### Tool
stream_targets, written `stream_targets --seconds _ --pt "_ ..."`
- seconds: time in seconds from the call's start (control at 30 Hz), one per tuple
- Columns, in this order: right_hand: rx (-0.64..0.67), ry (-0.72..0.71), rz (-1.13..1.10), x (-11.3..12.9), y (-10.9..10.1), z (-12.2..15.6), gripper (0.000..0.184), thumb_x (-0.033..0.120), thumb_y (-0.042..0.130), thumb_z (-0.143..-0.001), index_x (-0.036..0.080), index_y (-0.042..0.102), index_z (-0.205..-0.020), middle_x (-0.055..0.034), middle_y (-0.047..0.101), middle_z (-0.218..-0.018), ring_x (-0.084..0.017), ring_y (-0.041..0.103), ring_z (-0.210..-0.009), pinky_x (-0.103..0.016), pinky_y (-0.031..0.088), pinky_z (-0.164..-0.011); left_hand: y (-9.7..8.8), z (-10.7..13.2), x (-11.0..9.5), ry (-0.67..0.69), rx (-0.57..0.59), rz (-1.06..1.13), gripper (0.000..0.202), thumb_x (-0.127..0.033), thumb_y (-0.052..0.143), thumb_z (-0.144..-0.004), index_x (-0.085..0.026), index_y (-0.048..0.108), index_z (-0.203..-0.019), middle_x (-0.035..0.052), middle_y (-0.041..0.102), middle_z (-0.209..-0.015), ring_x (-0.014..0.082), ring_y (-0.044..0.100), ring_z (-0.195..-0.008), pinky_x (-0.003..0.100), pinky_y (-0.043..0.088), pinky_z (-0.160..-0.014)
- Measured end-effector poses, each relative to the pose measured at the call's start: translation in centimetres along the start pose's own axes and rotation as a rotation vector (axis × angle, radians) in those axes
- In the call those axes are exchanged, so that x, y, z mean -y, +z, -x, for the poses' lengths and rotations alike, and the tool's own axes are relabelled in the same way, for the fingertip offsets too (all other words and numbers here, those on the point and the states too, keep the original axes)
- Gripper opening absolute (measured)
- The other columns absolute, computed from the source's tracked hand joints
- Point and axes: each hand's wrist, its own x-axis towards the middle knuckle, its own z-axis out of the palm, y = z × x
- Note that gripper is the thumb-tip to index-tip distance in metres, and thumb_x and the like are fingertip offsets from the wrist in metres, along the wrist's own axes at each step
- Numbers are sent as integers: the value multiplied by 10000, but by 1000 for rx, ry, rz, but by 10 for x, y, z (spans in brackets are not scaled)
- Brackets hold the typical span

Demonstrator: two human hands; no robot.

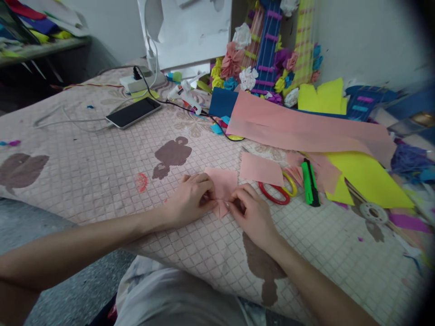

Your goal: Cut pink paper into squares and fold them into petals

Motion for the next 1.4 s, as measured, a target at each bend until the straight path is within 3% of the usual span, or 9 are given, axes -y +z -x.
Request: stream_targets --seconds 0.7,1.4 --pt "-2 -3 0 1 1 0 97 208 543 -859 216 497 -774 -8 556 -845 -129 535 -664 -273 403 -595 1 2 0 19 4 -22 78 -197 589 -790 -175 548 -853 34 591 -926 195 532 -887 364 332 -784" --pt "-26 3 -9 1 3 1 52 189 535 -844 221 505 -814 -13 563 -867 -139 565 -694 -274 411 -587 3 3 1 21 4 -14 67 -218 583 -801 -178 566 -853 36 592 -946 196 521 -895 368 322 -783"
